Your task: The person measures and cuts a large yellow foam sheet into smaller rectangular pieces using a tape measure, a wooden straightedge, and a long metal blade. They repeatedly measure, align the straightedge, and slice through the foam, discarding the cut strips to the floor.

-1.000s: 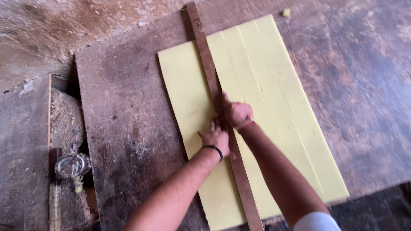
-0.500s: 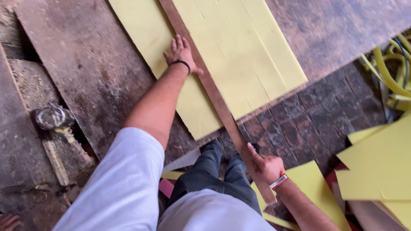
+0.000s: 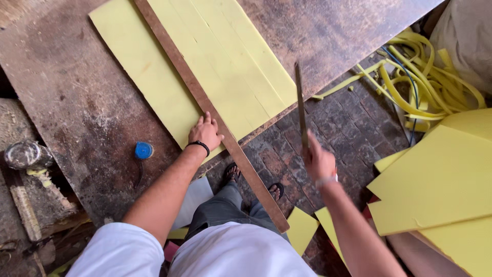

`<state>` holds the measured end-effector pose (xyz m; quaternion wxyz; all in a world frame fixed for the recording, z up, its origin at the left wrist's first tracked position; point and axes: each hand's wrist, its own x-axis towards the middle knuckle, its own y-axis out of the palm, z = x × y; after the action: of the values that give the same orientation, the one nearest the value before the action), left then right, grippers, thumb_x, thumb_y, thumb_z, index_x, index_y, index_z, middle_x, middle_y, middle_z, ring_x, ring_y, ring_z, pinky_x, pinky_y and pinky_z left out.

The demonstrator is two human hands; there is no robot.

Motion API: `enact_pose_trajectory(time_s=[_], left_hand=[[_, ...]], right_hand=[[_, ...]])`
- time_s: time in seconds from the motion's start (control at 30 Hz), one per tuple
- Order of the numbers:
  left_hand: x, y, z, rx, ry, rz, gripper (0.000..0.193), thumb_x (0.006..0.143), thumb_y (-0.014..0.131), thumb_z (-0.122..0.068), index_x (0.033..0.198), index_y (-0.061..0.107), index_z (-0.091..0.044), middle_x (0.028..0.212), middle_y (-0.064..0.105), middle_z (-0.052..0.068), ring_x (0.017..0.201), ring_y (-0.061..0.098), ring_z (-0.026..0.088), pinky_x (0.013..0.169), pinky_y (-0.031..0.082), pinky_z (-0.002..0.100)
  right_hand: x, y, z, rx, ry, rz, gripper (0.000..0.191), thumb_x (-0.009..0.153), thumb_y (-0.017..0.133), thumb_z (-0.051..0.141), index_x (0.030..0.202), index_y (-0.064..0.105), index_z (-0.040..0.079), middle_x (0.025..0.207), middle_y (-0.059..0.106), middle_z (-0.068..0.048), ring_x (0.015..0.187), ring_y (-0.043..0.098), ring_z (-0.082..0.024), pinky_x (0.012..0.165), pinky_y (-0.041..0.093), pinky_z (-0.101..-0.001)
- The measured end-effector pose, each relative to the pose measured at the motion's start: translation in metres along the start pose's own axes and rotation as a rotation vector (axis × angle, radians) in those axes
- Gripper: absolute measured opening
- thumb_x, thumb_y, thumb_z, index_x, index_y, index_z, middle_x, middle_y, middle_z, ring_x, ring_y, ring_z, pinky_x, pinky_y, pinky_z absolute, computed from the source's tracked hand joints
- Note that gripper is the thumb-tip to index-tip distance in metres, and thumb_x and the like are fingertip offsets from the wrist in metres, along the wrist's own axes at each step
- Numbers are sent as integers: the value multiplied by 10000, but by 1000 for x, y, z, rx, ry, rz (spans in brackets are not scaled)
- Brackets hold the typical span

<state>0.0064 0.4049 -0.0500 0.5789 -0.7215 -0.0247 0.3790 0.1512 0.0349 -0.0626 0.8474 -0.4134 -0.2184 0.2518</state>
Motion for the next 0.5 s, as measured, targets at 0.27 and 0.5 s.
enact_pose_trajectory(time_s=[0.27, 0.5], left_hand=[[9, -16, -1, -61, 33, -202, 310, 938, 652, -362, 1112, 796, -149, 1333, 674, 82, 1394, 498, 294, 1153, 405, 491], [66, -34, 16, -374, 368, -481, 288, 855, 742, -233, 1125, 781, -141, 1139, 757, 95, 1211, 616, 325, 1057, 464, 473]], right_hand=[[192, -11, 18, 154, 461, -90, 505, 1050, 702, 404, 1395, 536, 74, 1263, 660, -206, 1053, 703, -327, 919, 557, -439], [167, 40, 32, -97, 442, 42, 593, 773, 836, 282, 1277, 618, 59, 1226, 630, -211, 1164, 587, -422, 974, 484, -472]])
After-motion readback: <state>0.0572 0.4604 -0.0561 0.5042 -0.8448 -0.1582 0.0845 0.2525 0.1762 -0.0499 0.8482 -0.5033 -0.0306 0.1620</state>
